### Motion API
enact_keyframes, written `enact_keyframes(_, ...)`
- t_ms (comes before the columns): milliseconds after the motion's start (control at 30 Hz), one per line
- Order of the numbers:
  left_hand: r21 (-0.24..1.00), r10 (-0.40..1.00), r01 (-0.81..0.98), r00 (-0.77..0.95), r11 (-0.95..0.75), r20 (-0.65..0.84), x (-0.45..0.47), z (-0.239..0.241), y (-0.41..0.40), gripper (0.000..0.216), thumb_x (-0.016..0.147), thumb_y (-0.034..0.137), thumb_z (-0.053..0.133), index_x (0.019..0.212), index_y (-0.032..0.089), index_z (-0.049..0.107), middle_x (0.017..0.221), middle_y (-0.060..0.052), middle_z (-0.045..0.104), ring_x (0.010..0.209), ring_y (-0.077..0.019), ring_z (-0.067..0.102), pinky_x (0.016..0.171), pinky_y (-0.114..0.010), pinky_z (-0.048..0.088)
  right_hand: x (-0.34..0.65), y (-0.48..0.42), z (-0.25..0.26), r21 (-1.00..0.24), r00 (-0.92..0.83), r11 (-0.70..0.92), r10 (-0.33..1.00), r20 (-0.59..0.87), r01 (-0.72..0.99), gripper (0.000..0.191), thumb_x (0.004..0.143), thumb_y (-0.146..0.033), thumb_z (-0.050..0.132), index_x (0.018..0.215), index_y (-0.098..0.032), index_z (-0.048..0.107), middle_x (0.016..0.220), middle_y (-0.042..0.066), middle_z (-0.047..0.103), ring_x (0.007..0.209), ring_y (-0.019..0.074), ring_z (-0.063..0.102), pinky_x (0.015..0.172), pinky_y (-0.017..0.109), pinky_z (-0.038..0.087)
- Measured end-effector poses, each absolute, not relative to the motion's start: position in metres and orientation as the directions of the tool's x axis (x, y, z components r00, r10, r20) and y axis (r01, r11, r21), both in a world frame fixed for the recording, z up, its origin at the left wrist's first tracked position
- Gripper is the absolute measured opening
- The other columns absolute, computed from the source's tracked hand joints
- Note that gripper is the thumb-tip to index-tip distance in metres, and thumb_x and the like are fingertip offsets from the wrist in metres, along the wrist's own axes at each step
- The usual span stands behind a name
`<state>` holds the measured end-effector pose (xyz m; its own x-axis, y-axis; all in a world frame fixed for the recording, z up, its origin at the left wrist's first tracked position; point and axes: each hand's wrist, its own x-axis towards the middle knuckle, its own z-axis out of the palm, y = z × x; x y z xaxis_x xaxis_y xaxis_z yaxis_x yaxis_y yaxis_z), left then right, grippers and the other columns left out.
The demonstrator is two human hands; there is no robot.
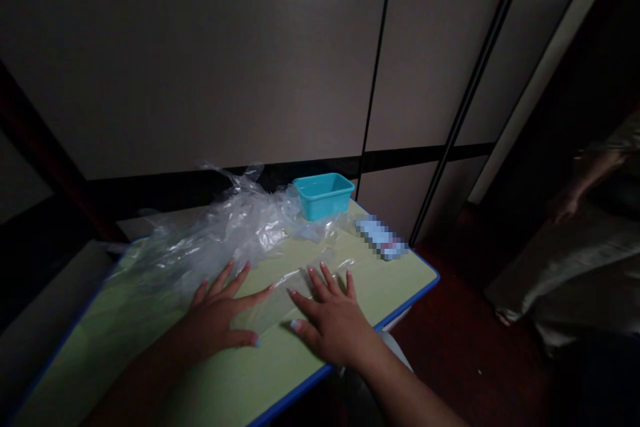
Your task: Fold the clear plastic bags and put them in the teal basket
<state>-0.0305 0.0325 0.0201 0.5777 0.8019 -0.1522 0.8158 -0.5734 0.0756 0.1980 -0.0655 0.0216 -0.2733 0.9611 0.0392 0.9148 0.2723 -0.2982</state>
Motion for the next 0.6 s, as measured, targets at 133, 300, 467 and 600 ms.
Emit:
enact_keyframes(133,0.091,0.806,0.82,0.572,-0.565,-0.151,-0.031,0.022,0.031,0.079,0.057,0.07,0.059,0.127,0.043,0.036,0.147,-0.006,0.01,0.13,-0.0407,-0.009,0.096,-0.065,0.008,0.214,-0.059,0.015,-0.276,-0.187,0.188,0.982,0.03,0.942,0.059,0.086,-0.062,0.015,0.138,-0.036,0.024,0.148,0.004,0.004,0.134,0.0284,-0.007,0.098,0.061,-0.008)
enact_keyframes(300,0.116,0.802,0.817,0.576,-0.564,-0.158,-0.03,0.024,0.03,0.078,0.057,0.068,0.06,0.127,0.045,0.035,0.147,-0.004,0.007,0.13,-0.0407,-0.01,0.096,-0.066,0.007,0.248,-0.051,0.007,-0.209,-0.015,0.014,1.0,-0.003,0.978,0.056,0.087,-0.059,0.015,0.138,-0.037,0.02,0.148,0.004,0.003,0.133,0.0284,-0.008,0.097,0.063,-0.005)
enact_keyframes(467,0.145,0.796,0.811,0.585,-0.568,-0.157,-0.03,0.026,0.028,0.079,0.058,0.068,0.06,0.128,0.042,0.035,0.147,-0.005,0.003,0.13,-0.0409,-0.01,0.096,-0.066,0.006,0.271,-0.044,0.004,-0.149,0.114,-0.117,0.993,-0.029,0.982,0.055,0.088,-0.057,0.012,0.139,-0.037,0.019,0.148,0.005,0.005,0.133,0.0303,-0.005,0.096,0.065,-0.001)
enact_keyframes(600,0.156,0.797,0.811,0.584,-0.564,-0.154,-0.031,0.025,0.028,0.078,0.058,0.067,0.061,0.127,0.043,0.035,0.147,-0.004,0.005,0.13,-0.0404,-0.01,0.096,-0.066,0.006,0.267,-0.041,0.006,-0.139,0.108,-0.105,0.994,0.015,0.985,0.057,0.088,-0.058,0.014,0.139,-0.034,0.022,0.148,0.006,0.001,0.133,0.0319,-0.008,0.095,0.066,-0.002)
